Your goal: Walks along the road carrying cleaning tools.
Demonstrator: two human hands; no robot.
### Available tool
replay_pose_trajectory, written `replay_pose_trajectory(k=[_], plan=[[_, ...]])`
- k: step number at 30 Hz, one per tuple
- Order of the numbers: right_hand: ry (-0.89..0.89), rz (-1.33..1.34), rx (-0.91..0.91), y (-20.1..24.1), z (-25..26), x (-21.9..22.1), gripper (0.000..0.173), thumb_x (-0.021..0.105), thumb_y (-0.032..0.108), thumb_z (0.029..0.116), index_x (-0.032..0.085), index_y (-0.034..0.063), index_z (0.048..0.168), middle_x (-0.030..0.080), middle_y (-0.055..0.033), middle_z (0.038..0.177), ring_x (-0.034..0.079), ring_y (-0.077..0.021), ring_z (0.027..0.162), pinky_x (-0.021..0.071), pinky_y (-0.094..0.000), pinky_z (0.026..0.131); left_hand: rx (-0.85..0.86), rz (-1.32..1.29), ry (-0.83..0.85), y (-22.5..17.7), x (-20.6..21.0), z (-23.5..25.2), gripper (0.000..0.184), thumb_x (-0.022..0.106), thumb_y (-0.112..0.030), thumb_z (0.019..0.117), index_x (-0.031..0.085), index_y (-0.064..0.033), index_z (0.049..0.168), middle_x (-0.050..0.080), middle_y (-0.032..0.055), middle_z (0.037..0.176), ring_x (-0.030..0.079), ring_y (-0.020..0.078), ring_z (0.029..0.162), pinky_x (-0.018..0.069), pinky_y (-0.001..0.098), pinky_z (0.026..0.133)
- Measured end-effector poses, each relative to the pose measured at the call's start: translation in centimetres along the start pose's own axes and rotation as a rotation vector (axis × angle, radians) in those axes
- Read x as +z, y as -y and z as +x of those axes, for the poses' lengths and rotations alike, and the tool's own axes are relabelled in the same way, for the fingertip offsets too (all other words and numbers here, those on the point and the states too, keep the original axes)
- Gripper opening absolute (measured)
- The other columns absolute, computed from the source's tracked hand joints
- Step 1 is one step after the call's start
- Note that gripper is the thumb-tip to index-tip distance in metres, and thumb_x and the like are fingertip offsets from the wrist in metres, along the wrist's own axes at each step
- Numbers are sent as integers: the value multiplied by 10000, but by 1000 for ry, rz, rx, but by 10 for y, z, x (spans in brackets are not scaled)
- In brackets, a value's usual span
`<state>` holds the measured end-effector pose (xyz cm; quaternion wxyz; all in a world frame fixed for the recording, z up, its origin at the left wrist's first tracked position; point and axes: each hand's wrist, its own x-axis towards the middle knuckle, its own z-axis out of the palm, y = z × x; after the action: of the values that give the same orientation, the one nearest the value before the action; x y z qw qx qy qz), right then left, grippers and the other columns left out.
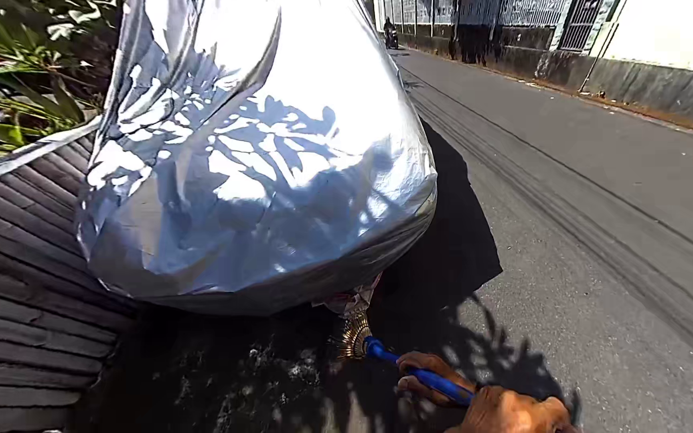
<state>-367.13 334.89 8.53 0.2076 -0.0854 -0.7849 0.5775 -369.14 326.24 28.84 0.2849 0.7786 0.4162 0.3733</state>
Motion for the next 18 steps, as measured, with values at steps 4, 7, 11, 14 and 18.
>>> replay_pose_trajectory(k=[4,7,11,14,18], plan=[[64,-35,31,12,48,-9,355,670,252,1007,693,-75,1143,683,-215,1241,659,-234,1180,515,-349,1052,41,37,54,35,-30,2,148,559,-217,1011,631,-94,971,604,70,695,649,252,673,501,425,591],[111,-40,43,4,92,-12,363,668,251,1004,689,-84,1145,676,-226,1254,660,-241,1181,517,-352,1049,46,81,-81,58,-47,-2,135,591,-189,1012,662,-96,944,613,50,688,653,226,670,523,390,608],[181,-27,39,-38,138,-18,378,651,255,1010,683,-83,1175,661,-230,1294,649,-254,1210,507,-375,1070,-69,137,-82,101,-65,6,93,615,-163,975,678,-103,945,638,57,721,666,240,712,531,411,665],[233,-97,185,-84,159,-28,400,629,297,1017,681,-19,1256,645,-172,1377,610,-232,1298,461,-393,1129,-114,122,-32,159,-66,18,94,625,-130,940,677,-52,930,658,111,744,683,298,744,527,468,688],[42,-86,341,-157,134,-42,385,673,350,986,723,69,1243,692,-111,1323,640,-202,1255,487,-413,1109,-100,18,27,217,-53,28,90,642,-112,939,703,-46,930,691,115,788,691,282,789,527,467,751]])
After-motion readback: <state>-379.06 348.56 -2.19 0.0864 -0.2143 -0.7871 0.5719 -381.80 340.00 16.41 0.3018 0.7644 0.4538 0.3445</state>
